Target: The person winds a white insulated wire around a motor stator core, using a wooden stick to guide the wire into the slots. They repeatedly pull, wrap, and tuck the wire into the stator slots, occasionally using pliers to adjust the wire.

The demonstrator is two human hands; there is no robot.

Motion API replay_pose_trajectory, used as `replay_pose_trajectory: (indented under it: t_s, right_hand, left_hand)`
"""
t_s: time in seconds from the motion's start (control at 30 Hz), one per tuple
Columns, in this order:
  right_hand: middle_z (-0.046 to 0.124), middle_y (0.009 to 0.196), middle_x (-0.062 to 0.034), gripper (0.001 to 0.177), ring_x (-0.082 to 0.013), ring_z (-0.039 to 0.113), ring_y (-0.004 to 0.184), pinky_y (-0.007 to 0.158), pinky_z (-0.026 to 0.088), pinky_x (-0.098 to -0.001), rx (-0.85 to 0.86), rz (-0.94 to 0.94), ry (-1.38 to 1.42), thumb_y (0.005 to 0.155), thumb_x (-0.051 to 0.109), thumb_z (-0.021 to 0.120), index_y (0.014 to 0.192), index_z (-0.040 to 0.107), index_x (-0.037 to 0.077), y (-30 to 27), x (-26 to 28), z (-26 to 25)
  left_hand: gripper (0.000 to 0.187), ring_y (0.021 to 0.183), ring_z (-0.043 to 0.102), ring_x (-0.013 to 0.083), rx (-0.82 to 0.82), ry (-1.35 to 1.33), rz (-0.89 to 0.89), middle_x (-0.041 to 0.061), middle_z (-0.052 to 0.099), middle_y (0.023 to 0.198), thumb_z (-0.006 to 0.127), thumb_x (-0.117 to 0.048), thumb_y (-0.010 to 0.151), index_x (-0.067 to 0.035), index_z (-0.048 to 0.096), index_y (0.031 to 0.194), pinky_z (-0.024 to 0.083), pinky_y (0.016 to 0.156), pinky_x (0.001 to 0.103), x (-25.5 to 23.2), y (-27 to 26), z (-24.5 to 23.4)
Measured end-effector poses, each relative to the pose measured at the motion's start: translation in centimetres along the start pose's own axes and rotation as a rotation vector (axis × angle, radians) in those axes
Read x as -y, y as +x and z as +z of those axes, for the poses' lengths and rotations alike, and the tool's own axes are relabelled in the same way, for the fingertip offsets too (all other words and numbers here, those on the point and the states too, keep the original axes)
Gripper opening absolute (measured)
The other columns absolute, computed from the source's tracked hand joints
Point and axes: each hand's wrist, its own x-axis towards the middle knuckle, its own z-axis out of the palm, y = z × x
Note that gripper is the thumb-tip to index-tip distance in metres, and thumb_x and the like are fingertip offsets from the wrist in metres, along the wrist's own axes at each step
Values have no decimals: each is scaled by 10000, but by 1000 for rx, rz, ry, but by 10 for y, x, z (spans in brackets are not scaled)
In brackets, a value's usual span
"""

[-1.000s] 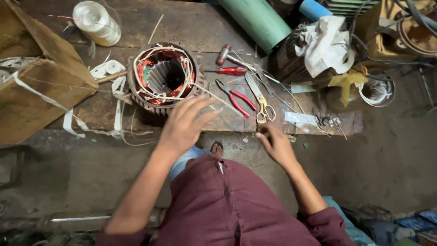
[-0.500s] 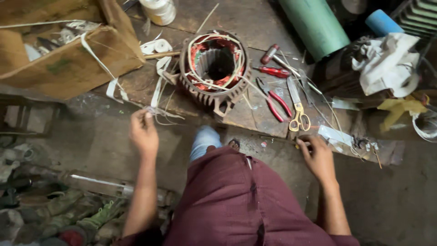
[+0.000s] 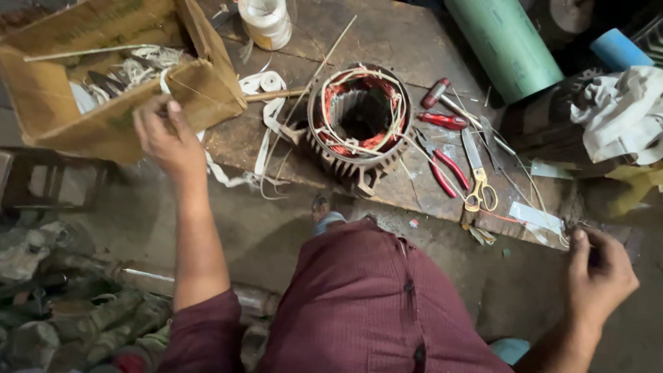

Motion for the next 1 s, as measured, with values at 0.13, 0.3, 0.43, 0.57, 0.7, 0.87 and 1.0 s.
replay_pose_trajectory:
  t_s: [0.13, 0.3, 0.43, 0.57, 0.7, 0.87, 1.0]
  right_hand:
    - [727, 1027, -145, 112, -154, 681, 878, 830, 556, -259, -32, 98, 40, 1131, 49, 707, 1157, 731, -57, -7, 25, 4]
    - [725, 979, -105, 87, -162, 687, 848, 817, 544, -259, -11, 57, -87, 1084, 62, 698, 1107, 722, -19, -5, 67, 18]
    - [705, 966, -94, 65, -191, 666, 836, 786, 518, -268, 20, 2, -186, 1081, 63, 703, 1087, 719, 0, 0, 107, 16]
    - [716, 1016, -96, 60, -173, 678, 858, 782, 524, -259, -7, 30, -96, 1144, 47, 711, 1112, 726, -1, -3, 163, 9]
    - [733, 1033, -98, 170, -145, 666, 864, 780, 526, -273, 178, 154, 248, 1078, 122, 627, 1077, 743, -1, -11, 227, 22]
    - [531, 1490, -170, 575, -283, 558, 1330, 1096, 447, -408, 730, -47, 994, 1134, 289, 503, 1545, 316, -65, 14, 283, 99]
    - [603, 1153, -61, 561, -154, 596, 1012, 952, 484, -357, 550, 332, 1548, 1126, 345, 601, 1582, 461, 50, 21, 285, 106]
  left_hand:
    - [193, 883, 646, 341, 253, 109, -168, 165, 665, 974, 672, -232, 1091, -39, 668, 1096, 509, 809, 437, 8, -31, 19]
    - [305, 965, 637, 459, 704, 111, -213, 244, 676, 1052, 759, -191, 891, -9, 663, 1117, 509, 822, 518, 21, -102, 70]
    - [270, 980, 647, 459, 584, 259, 32, 235, 695, 1066, 677, -138, 867, -2, 672, 1100, 521, 846, 513, 38, -115, 85]
    - [179, 890, 671, 444, 622, 103, -237, 210, 699, 937, 638, -208, 1009, -43, 681, 1063, 519, 783, 518, 31, -80, 64]
    - [171, 779, 663, 380, 562, -173, -224, 164, 677, 868, 609, -194, 1090, -37, 646, 1032, 514, 712, 469, -13, -55, 18]
    - [156, 764, 713, 276, 867, -575, 569, 102, 732, 900, 708, -235, 977, -84, 678, 993, 576, 659, 391, -83, -70, 20]
    - [180, 733, 694, 304, 1096, -590, 643, 106, 685, 804, 668, -255, 995, -76, 657, 979, 559, 642, 428, -108, -88, 45]
